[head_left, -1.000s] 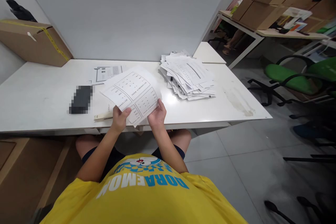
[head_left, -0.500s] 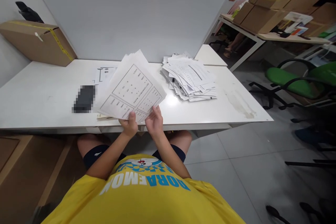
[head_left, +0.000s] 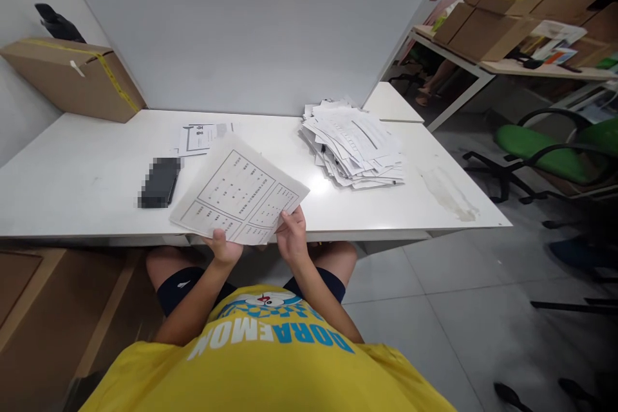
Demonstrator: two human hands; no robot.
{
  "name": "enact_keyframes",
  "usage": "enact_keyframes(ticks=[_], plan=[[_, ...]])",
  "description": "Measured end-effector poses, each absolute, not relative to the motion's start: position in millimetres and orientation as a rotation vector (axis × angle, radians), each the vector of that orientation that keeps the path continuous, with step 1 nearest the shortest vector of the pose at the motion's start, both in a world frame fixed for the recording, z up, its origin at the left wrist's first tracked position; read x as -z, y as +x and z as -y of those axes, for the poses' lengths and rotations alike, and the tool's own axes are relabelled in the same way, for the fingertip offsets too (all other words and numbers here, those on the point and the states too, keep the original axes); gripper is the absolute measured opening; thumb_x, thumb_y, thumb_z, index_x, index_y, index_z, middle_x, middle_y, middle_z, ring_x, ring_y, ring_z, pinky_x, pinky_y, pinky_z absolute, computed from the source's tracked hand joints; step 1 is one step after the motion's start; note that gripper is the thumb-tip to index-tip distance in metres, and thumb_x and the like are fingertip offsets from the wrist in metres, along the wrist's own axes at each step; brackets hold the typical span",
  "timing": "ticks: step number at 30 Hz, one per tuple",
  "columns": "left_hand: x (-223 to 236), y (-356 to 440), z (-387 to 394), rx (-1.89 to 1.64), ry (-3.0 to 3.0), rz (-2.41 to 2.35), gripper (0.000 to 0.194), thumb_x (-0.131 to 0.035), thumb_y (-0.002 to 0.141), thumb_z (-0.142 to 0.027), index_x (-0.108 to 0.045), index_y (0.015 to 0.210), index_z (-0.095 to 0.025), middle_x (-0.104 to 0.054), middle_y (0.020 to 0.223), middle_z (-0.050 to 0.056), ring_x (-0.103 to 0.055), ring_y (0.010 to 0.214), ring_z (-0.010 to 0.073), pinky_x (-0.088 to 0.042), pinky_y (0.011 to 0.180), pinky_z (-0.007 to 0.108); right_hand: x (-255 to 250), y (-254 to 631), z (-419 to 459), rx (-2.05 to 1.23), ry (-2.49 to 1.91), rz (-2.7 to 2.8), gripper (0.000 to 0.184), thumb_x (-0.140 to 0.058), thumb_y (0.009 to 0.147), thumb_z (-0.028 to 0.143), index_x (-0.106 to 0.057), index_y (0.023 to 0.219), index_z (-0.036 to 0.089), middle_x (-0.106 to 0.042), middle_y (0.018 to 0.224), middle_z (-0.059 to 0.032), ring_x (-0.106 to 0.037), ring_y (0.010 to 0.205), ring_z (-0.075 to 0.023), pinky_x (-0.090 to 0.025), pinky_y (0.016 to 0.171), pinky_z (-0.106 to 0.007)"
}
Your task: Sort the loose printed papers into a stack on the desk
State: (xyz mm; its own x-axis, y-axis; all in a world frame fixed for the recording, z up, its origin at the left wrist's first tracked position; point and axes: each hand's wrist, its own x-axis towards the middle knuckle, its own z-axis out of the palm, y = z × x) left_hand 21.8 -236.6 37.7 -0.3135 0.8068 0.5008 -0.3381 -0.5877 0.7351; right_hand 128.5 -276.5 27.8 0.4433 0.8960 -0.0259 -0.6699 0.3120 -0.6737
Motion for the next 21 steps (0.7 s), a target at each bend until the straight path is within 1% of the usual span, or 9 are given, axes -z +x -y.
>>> enact_keyframes(ticks=[3, 4, 6, 9, 12, 14, 17, 19, 21], plan=[[-42.5, 6.6, 236.4, -1.806, 1.259, -0.615, 0.087, -0.047, 0.071, -0.088, -0.049, 0.141, -0.036, -0.051, 0.148, 0.003, -0.027, 0.151, 0.0336, -0.039, 0.120, 0.048, -26.8, 136.0, 274.8, -1.080, -0.690, 0.403, 0.055, -0.078, 0.070, 0.035, -0.061, 0.122, 0.026, -0.071, 0.125, -0.0059, -0.064, 0.120, -0.0242, -0.047, 0.110, -0.044], [-43.8, 2.7, 236.3, -1.766, 1.285, -0.633, 0.089, -0.046, 0.070, -0.089, -0.049, 0.141, -0.035, -0.051, 0.148, 0.003, -0.027, 0.151, 0.0343, -0.040, 0.120, 0.048, -26.2, 138.0, 274.2, -1.097, -0.695, 0.411, 0.055, -0.078, 0.071, 0.036, -0.061, 0.122, 0.026, -0.071, 0.125, -0.0062, -0.064, 0.121, -0.0253, -0.048, 0.109, -0.045], [-47.5, -0.5, 235.8, -1.766, 1.322, -0.658, 0.090, -0.049, 0.069, -0.089, -0.050, 0.140, -0.035, -0.050, 0.148, 0.003, -0.026, 0.151, 0.0350, -0.041, 0.119, 0.048, -24.2, 139.8, 273.8, -1.143, -0.698, 0.424, 0.054, -0.076, 0.072, 0.039, -0.062, 0.122, 0.025, -0.072, 0.124, -0.0065, -0.062, 0.125, -0.0276, -0.050, 0.107, -0.046], [-54.5, 6.4, 234.3, -1.967, 1.309, -0.659, 0.077, -0.049, 0.077, -0.081, -0.048, 0.138, -0.035, -0.047, 0.150, 0.003, -0.032, 0.148, 0.0335, -0.041, 0.118, 0.049, -21.5, 136.0, 274.9, -1.164, -0.700, 0.423, 0.052, -0.072, 0.076, 0.043, -0.062, 0.123, 0.025, -0.071, 0.125, -0.0059, -0.058, 0.130, -0.0293, -0.050, 0.106, -0.047], [-56.7, 15.9, 232.7, -2.180, 1.243, -0.715, 0.057, -0.045, 0.089, -0.065, -0.045, 0.137, -0.033, -0.046, 0.150, 0.005, -0.042, 0.142, 0.0309, -0.044, 0.113, 0.051, -20.3, 129.4, 276.4, -1.143, -0.721, 0.420, 0.054, -0.071, 0.077, 0.041, -0.059, 0.128, 0.027, -0.069, 0.130, -0.0047, -0.057, 0.131, -0.0288, -0.050, 0.107, -0.047], [-52.9, 16.8, 231.3, -2.215, 1.201, -0.756, 0.048, -0.049, 0.092, -0.054, -0.042, 0.135, -0.032, -0.051, 0.144, 0.006, -0.051, 0.134, 0.0287, -0.048, 0.108, 0.050, -18.7, 128.2, 277.9, -1.141, -0.737, 0.420, 0.057, -0.071, 0.077, 0.039, -0.058, 0.131, 0.027, -0.068, 0.131, -0.0045, -0.058, 0.130, -0.0286, -0.049, 0.108, -0.046], [-42.3, 9.7, 229.2, -2.181, 1.122, -0.805, 0.039, -0.053, 0.094, -0.041, -0.040, 0.129, -0.031, -0.062, 0.126, 0.006, -0.062, 0.119, 0.0239, -0.053, 0.100, 0.045, -10.8, 132.4, 286.3, -1.127, -0.783, 0.460, 0.057, -0.071, 0.077, 0.043, -0.059, 0.130, 0.026, -0.067, 0.133, -0.0055, -0.058, 0.130, -0.0293, -0.048, 0.108, -0.045], [-34.3, 3.5, 230.1, -2.179, 1.069, -0.887, 0.035, -0.051, 0.096, -0.040, -0.040, 0.127, -0.028, -0.064, 0.116, 0.006, -0.065, 0.111, 0.0219, -0.055, 0.096, 0.042, -0.6, 135.3, 298.0, -1.140, -0.857, 0.530, 0.056, -0.069, 0.079, 0.049, -0.060, 0.129, 0.026, -0.066, 0.136, -0.0064, -0.057, 0.131, -0.0299, -0.048, 0.108, -0.045], [-25.7, -0.5, 234.5, -2.153, 1.059, -0.994, 0.035, -0.047, 0.098, -0.042, -0.040, 0.128, -0.026, -0.063, 0.115, 0.007, -0.065, 0.108, 0.0216, -0.055, 0.093, 0.041, 12.2, 136.0, 313.0, -1.183, -0.952, 0.596, 0.056, -0.070, 0.079, 0.051, -0.061, 0.128, 0.026, -0.065, 0.136, -0.0071, -0.057, 0.131, -0.0304, -0.048, 0.107, -0.045]])
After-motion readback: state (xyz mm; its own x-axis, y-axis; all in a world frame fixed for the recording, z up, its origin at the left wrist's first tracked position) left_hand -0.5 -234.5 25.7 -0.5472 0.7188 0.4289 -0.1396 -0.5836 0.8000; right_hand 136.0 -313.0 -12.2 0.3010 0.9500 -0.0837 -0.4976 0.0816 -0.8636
